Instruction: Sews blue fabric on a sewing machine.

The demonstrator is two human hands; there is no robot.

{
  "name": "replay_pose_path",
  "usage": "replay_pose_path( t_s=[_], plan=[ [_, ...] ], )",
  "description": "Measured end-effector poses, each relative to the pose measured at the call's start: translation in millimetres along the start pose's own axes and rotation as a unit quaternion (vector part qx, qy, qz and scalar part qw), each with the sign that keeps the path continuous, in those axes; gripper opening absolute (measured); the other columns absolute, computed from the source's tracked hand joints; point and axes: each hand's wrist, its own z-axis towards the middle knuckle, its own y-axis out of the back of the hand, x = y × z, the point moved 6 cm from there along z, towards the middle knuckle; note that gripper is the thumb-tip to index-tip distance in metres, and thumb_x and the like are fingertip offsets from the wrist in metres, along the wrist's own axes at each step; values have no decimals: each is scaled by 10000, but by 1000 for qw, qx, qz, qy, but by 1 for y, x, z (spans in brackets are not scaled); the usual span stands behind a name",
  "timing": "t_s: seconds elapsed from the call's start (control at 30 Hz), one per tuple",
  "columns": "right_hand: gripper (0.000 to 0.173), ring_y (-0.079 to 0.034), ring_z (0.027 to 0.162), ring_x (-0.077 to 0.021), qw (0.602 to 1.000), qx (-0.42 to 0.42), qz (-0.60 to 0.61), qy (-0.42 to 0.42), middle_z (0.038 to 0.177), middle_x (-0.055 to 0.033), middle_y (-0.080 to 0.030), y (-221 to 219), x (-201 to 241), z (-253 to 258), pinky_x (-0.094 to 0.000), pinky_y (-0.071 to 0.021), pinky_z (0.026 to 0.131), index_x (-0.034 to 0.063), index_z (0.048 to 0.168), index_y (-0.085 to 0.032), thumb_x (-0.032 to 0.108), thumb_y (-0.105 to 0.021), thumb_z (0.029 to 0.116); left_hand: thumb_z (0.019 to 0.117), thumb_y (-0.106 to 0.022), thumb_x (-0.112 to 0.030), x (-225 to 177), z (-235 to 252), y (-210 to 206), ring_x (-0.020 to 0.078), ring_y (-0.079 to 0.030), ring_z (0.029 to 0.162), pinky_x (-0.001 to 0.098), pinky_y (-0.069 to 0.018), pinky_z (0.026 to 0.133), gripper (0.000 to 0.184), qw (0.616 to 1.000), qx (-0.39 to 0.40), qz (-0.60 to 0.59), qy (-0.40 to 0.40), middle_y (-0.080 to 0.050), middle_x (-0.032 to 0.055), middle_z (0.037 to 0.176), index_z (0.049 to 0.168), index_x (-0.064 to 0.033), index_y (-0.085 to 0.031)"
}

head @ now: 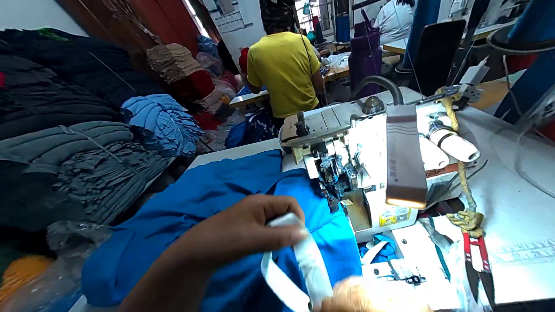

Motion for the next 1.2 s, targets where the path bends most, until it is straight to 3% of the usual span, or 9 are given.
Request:
replay_pose_path(
  t_s=[0.1,0.23,0.5,0.67,0.8,0.9,0.97,1.07,1.2],
  plan=[
    [202,-721,1010,-121,956,-73,-280,55,956,-51,-781,8,-12,7,-302,-450,1061,96,1066,-757,37,-578,994,875,-634,-155,12,28,5,-26,-628,721,154,-516,647,74,996,-68,-16,60,-677,-92,782,860,-185,-700],
    [175,-724,1037,-110,899,-140,-404,92,914,5,-781,12,-37,3,-324,-498,1008,167,959,-734,130,-572,1011,907,-600,3,31,50,-2,-22,-570,638,134,-459,606,161,991,-90,-3,100,-632,-75,700,822,-121,-658],
    [165,-696,1102,-181,916,-116,-377,78,994,-53,-770,-5,-35,-4,-272,-525,900,139,965,-729,70,-581,980,950,-652,-34,34,40,1,-18,-550,564,135,-441,568,182,976,-69,134,156,-607,-68,622,782,-104,-650],
    [131,-697,1111,-205,948,-116,-287,79,970,-124,-748,1,-39,-5,-229,-505,1013,61,943,-728,24,-603,964,942,-687,-77,31,43,-3,-9,-534,553,141,-438,546,112,964,-90,206,141,-611,-51,648,833,-98,-699],
    [109,-679,1046,-171,959,-113,-254,62,1029,-161,-722,4,-41,-3,-177,-493,969,57,928,-727,44,-625,964,930,-714,-109,27,44,-6,-5,-572,620,163,-462,593,75,955,-104,243,135,-647,-46,708,855,-111,-703],
    [128,-684,1071,-182,955,-94,-271,71,1063,-156,-734,3,-41,-2,-199,-500,975,57,910,-723,39,-609,966,925,-712,-113,25,43,-8,16,-583,657,197,-471,618,71,944,-111,284,124,-644,-36,726,855,-119,-697],
    [177,-691,1087,-182,941,-75,-322,76,1117,-113,-752,1,-40,-1,-256,-527,903,83,899,-715,49,-565,986,908,-706,-119,25,42,-9,22,-608,713,216,-492,654,57,936,-117,319,86,-659,-43,755,853,-132,-717],
    [226,-666,1004,-171,911,-54,-405,65,1159,-7,-759,-6,-31,1,-323,-462,754,143,878,-719,52,-533,969,901,-714,-160,24,40,-10,48,-644,797,252,-530,718,42,926,-131,352,43,-679,-35,825,875,-134,-735],
    [167,-674,768,-218,939,-8,-339,56,1000,-85,-749,-10,-30,5,-318,-509,602,85,871,-688,33,-557,961,894,-731,-164,27,37,-10,89,-648,848,315,-537,756,31,918,-158,359,62,-675,-20,878,901,-135,-738]
  ],
)
